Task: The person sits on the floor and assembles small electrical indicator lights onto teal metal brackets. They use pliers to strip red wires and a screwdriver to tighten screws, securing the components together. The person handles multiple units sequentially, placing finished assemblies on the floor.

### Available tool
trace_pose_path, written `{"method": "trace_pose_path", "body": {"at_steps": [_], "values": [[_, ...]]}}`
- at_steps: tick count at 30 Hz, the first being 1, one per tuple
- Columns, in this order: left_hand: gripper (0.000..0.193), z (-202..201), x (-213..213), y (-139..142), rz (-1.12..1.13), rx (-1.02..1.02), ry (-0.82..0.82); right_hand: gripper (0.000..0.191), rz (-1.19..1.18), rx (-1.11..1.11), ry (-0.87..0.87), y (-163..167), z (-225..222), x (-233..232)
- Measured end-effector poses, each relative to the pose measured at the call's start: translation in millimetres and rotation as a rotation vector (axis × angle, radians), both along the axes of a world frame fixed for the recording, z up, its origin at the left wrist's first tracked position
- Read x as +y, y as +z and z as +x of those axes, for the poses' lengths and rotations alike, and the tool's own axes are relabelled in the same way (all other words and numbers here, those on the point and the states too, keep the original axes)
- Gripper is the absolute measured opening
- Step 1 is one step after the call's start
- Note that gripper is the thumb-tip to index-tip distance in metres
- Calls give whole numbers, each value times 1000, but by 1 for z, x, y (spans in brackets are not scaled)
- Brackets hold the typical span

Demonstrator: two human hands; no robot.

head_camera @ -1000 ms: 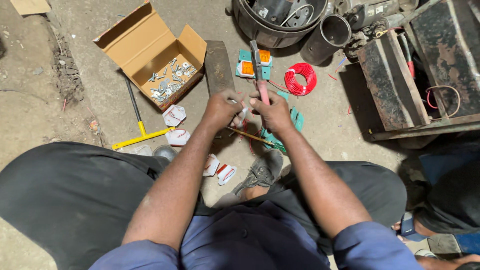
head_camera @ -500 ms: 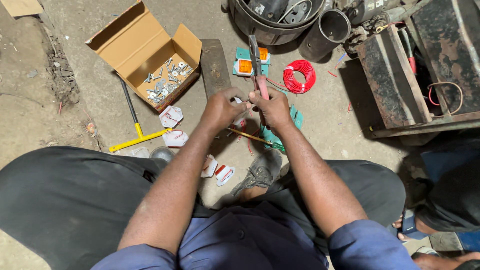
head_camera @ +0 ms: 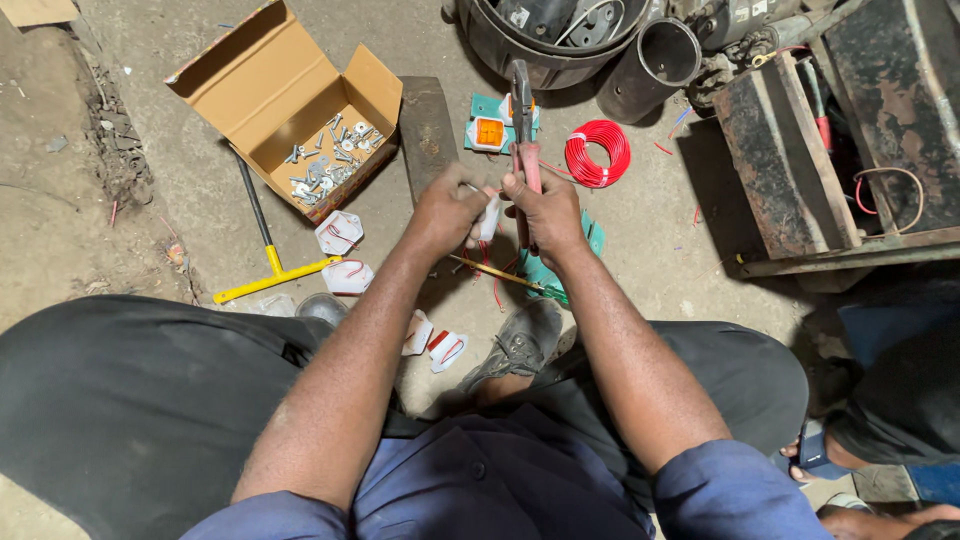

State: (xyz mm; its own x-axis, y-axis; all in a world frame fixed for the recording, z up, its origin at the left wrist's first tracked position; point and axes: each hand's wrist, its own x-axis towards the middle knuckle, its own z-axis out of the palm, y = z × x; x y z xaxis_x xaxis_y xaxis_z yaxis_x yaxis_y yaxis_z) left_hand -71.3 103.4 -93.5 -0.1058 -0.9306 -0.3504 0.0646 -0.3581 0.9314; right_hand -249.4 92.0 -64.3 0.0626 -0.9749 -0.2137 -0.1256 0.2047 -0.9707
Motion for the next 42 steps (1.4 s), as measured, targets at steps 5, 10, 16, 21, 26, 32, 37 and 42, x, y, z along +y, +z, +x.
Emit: {"method": "trace_pose_path", "body": {"at_steps": [5,10,16,21,26,32,37,42], "values": [[20,0,-1,-11,-365,-114,-7,25,-18,-4,9,8,4,1],[20,15,-11,4,3,182,131,17,101,-85,37,31,2,-3],[18,27,-23,18,56,366,243,22,244,110,258,72,-13,-1],[16,16,-30,15,41,365,212,40,403,114,279,88,-15,22],[19,3,-30,13,84,445,323,48,313,124,348,82,7,27],[22,-6,-29,-1,150,717,544,53,49,733,511,82,30,43],[12,-1,-32,-13,185,695,669,59,-517,627,301,111,34,47],[7,13,-32,-11,187,684,671,80,-1184,692,-186,188,-21,40]]}}
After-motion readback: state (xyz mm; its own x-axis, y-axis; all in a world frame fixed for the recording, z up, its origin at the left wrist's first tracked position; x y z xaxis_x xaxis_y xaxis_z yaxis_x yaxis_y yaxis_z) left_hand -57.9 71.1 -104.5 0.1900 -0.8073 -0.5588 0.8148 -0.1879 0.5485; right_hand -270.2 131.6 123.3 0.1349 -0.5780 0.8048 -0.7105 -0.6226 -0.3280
